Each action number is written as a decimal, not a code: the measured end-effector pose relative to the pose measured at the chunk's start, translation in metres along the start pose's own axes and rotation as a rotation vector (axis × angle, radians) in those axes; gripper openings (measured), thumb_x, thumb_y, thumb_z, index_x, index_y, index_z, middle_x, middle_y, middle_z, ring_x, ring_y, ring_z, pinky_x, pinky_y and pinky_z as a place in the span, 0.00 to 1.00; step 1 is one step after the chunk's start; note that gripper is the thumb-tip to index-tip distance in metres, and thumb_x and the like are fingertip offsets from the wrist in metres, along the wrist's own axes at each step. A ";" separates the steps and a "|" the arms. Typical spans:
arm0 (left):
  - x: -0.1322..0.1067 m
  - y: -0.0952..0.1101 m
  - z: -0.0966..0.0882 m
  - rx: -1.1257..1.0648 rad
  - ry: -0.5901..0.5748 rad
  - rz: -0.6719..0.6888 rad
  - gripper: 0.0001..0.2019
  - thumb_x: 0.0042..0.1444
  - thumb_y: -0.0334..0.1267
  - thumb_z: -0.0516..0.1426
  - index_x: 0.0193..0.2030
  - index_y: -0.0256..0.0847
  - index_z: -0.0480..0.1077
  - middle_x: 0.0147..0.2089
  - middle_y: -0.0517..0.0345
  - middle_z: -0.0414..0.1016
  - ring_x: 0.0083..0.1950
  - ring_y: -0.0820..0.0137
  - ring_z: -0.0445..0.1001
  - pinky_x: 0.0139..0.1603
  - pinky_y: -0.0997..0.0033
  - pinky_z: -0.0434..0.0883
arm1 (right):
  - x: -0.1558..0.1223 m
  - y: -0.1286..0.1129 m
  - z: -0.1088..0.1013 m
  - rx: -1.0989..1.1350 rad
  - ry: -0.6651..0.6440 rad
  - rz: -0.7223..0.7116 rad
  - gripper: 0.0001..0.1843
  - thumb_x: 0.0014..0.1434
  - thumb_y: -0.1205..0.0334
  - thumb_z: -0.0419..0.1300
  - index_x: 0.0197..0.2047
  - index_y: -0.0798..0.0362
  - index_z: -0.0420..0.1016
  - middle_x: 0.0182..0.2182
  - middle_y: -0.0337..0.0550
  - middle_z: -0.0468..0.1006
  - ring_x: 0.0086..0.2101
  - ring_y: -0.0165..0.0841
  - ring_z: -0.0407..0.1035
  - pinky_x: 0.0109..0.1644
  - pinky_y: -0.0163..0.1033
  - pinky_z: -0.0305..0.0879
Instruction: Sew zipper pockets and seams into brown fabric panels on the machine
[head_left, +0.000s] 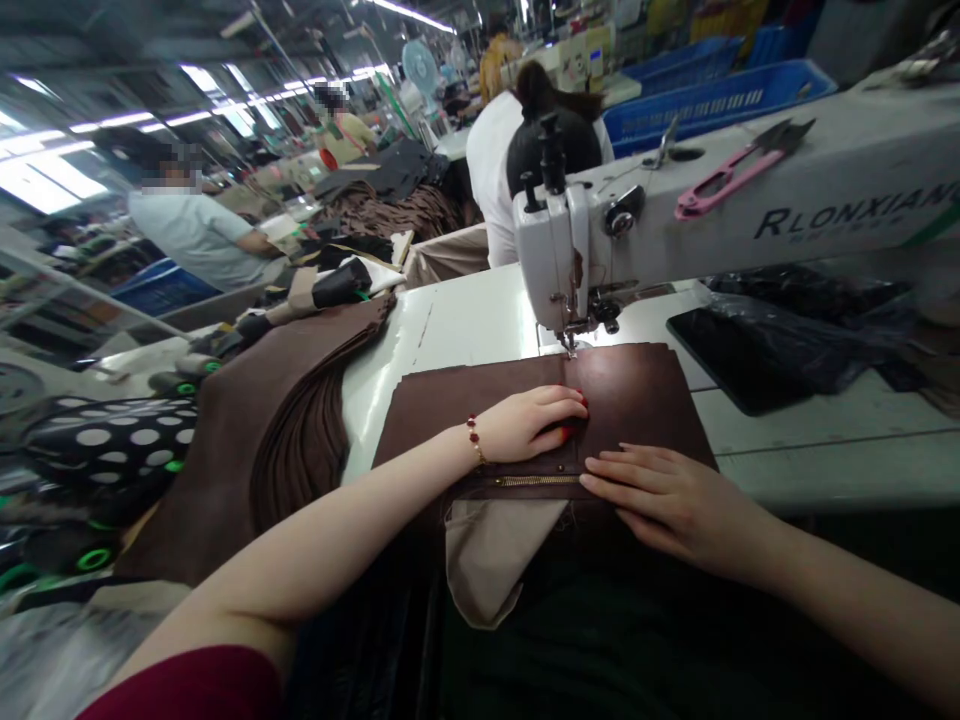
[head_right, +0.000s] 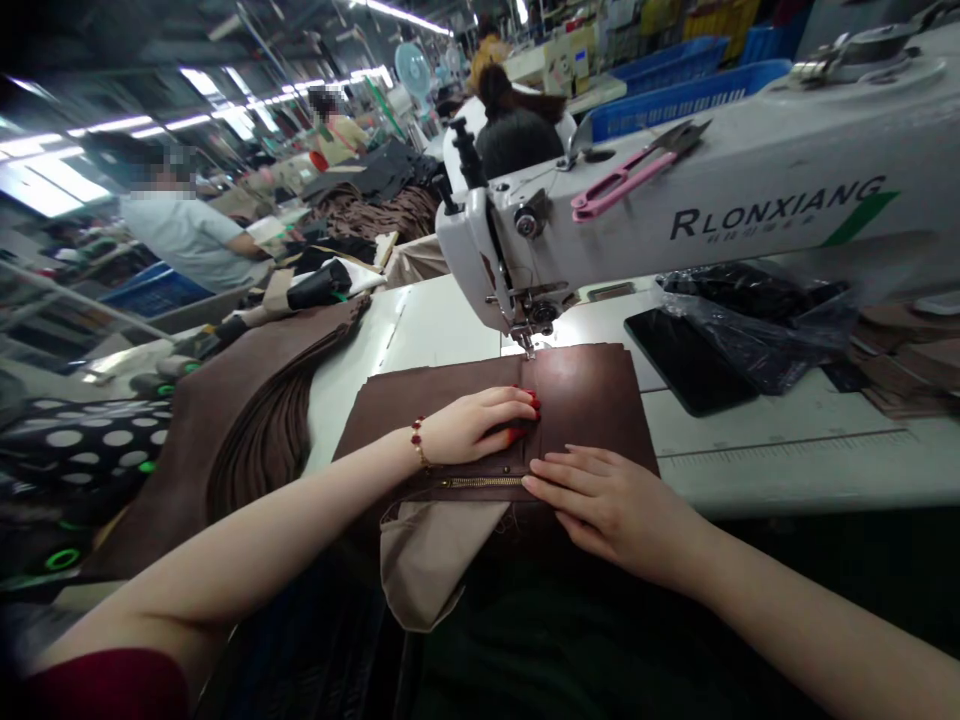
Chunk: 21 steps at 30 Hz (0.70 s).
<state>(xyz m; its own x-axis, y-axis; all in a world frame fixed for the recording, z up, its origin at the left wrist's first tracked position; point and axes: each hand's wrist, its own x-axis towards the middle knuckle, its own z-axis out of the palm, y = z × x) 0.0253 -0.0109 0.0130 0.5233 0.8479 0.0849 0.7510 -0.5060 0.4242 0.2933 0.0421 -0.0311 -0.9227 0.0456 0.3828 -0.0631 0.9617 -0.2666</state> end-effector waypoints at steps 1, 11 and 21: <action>-0.002 -0.002 -0.001 -0.010 0.001 -0.006 0.15 0.65 0.35 0.49 0.57 0.42 0.67 0.60 0.47 0.69 0.64 0.64 0.65 0.66 0.61 0.63 | 0.000 0.000 0.000 -0.001 0.000 0.000 0.30 0.63 0.67 0.56 0.68 0.46 0.59 0.63 0.41 0.68 0.60 0.35 0.64 0.65 0.49 0.61; 0.000 -0.004 -0.003 0.130 -0.043 0.030 0.17 0.65 0.38 0.51 0.60 0.44 0.66 0.63 0.50 0.68 0.62 0.60 0.66 0.64 0.56 0.61 | -0.002 0.002 0.003 -0.051 -0.055 -0.007 0.30 0.66 0.65 0.53 0.69 0.47 0.55 0.66 0.38 0.63 0.63 0.33 0.59 0.67 0.48 0.58; -0.005 -0.002 -0.007 0.009 -0.004 -0.012 0.12 0.66 0.36 0.49 0.53 0.44 0.69 0.57 0.51 0.71 0.62 0.65 0.66 0.65 0.61 0.60 | -0.001 0.001 0.002 -0.014 -0.021 -0.009 0.31 0.64 0.66 0.55 0.69 0.47 0.57 0.64 0.40 0.66 0.61 0.34 0.62 0.66 0.49 0.60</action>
<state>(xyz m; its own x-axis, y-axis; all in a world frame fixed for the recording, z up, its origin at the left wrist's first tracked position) 0.0187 -0.0128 0.0179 0.5156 0.8534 0.0762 0.7611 -0.4970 0.4167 0.2929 0.0423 -0.0334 -0.9298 0.0310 0.3667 -0.0666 0.9658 -0.2507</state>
